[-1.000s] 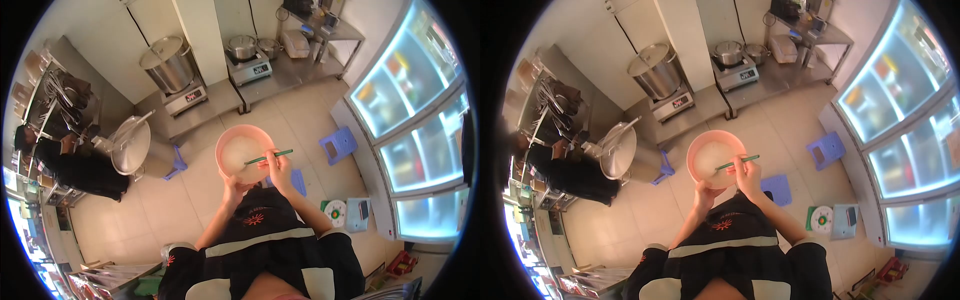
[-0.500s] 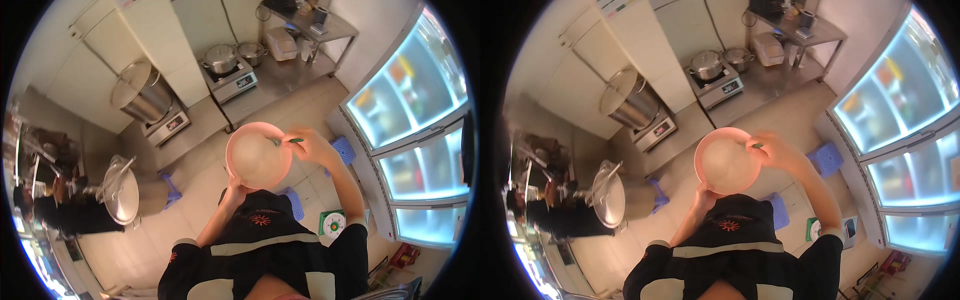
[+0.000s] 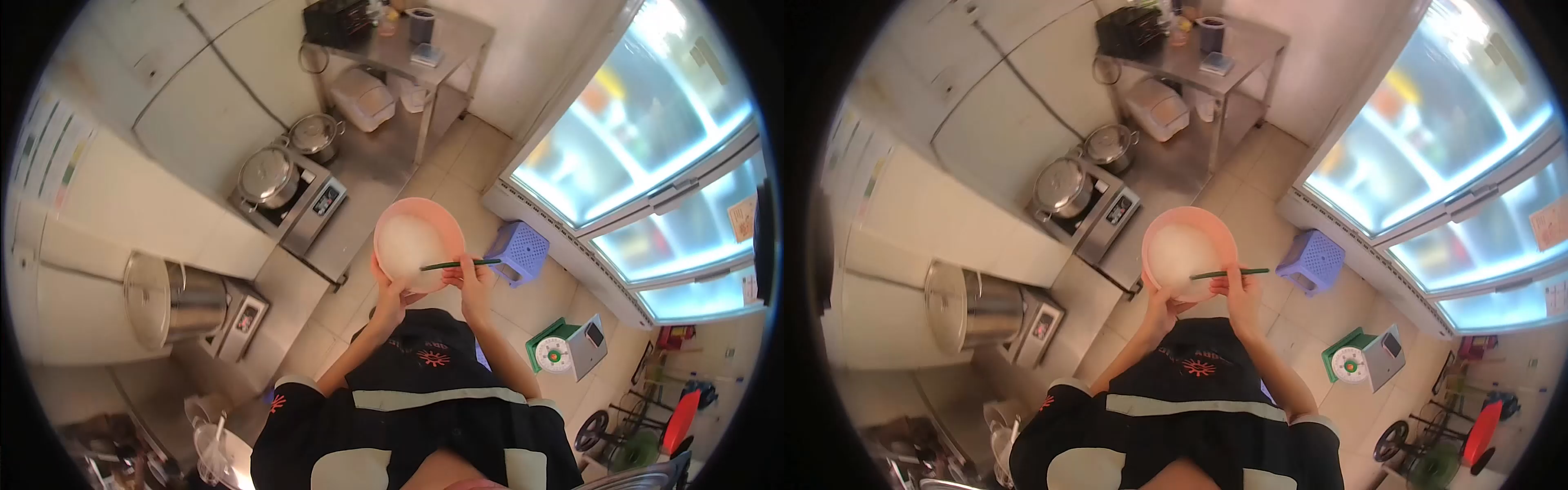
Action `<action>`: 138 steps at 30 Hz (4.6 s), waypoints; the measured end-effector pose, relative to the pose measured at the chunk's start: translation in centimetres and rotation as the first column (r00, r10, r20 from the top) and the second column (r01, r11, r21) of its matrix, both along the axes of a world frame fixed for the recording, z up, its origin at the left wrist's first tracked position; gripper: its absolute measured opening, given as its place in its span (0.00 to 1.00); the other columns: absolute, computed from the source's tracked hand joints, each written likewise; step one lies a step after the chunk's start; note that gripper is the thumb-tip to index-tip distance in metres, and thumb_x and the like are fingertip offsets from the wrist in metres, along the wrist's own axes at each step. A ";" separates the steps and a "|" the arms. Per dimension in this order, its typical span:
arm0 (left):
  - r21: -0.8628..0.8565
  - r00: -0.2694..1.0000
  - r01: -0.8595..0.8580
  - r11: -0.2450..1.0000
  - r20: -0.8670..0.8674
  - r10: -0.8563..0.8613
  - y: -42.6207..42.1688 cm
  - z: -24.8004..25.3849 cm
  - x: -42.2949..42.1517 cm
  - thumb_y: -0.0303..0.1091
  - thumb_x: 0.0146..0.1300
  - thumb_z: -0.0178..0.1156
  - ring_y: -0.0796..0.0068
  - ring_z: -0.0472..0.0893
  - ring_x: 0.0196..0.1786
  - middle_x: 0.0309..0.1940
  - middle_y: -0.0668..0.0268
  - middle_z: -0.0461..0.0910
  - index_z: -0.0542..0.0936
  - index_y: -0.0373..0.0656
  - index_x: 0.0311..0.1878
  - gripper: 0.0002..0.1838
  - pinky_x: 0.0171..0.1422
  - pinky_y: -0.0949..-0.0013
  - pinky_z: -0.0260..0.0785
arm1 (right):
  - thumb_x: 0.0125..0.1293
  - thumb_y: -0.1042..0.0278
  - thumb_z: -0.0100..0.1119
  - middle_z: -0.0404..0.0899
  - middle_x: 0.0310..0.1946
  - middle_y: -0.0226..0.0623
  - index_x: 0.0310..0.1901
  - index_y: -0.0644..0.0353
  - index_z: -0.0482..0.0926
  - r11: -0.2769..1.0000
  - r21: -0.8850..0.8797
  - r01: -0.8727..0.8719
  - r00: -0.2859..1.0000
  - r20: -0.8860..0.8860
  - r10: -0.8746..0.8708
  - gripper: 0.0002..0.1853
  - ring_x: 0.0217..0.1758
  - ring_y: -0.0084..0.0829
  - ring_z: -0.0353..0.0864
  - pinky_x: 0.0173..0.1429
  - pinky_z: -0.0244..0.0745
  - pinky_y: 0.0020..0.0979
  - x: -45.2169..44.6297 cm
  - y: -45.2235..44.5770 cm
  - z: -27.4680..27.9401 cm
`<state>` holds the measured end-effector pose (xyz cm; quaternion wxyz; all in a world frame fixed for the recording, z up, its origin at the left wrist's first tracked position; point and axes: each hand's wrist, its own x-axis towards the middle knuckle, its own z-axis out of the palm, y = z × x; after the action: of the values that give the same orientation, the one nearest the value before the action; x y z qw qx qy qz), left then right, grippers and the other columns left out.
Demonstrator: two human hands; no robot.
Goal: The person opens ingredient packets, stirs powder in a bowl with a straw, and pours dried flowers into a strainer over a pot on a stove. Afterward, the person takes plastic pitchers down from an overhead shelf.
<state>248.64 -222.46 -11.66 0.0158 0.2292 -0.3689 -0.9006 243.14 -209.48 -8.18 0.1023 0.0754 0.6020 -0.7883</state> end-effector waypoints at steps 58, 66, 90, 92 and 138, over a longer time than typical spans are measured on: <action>-0.144 0.850 -0.515 0.845 0.042 0.525 -20.7 -6.2 -72.0 0.28 0.41 0.46 0.60 0.73 0.47 0.49 0.58 0.64 0.52 0.46 0.56 0.32 0.44 0.57 0.73 | 0.54 0.73 0.52 0.76 0.29 0.39 0.29 0.59 0.74 0.589 0.771 -0.240 -0.115 -0.625 0.772 0.02 0.28 0.39 0.74 0.33 0.69 0.32 -83.8 -25.9 -4.6; 0.065 0.778 -0.627 0.776 0.020 0.627 -19.3 -11.6 -73.8 0.30 0.48 0.45 0.53 0.69 0.50 0.55 0.55 0.56 0.42 0.52 0.58 0.34 0.46 0.50 0.70 | 0.59 0.67 0.48 0.75 0.17 0.36 0.30 0.68 0.73 0.651 0.555 -0.518 0.589 -0.320 0.742 0.11 0.19 0.21 0.75 0.23 0.71 0.21 -82.9 -26.7 -10.2; -0.645 0.724 -0.491 0.585 0.071 0.686 -23.8 -8.3 -70.9 0.28 0.54 0.47 0.72 0.78 0.29 0.49 0.58 0.65 0.61 0.39 0.55 0.22 0.24 0.76 0.71 | 0.54 0.74 0.53 0.74 0.23 0.38 0.31 0.63 0.73 0.748 0.648 -0.143 0.152 -0.732 0.664 0.04 0.24 0.32 0.72 0.29 0.67 0.29 -82.7 -27.3 -9.6; -0.703 0.720 -0.450 0.551 0.079 0.689 -24.0 -8.1 -70.9 0.24 0.51 0.49 0.73 0.78 0.26 0.46 0.57 0.68 0.65 0.37 0.51 0.21 0.21 0.76 0.71 | 0.56 0.72 0.52 0.72 0.20 0.36 0.30 0.64 0.73 0.793 0.568 -0.221 0.503 -0.631 0.591 0.05 0.22 0.28 0.71 0.27 0.66 0.27 -81.7 -28.7 -10.6; -0.569 0.908 -0.250 0.783 0.144 0.395 -29.8 -7.4 -72.5 0.19 0.48 0.45 0.78 0.76 0.22 0.44 0.61 0.71 0.66 0.42 0.54 0.25 0.25 0.75 0.74 | 0.45 0.75 0.52 0.72 0.27 0.29 0.28 0.56 0.71 0.227 0.943 -0.242 -0.683 -0.332 0.650 0.06 0.33 0.33 0.72 0.32 0.70 0.31 -81.9 -33.5 -4.7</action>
<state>176.17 -252.28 -19.08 0.1869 0.3894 -0.5602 -0.7068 161.22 -242.93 -12.88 0.0869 -0.8650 0.4551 -0.1924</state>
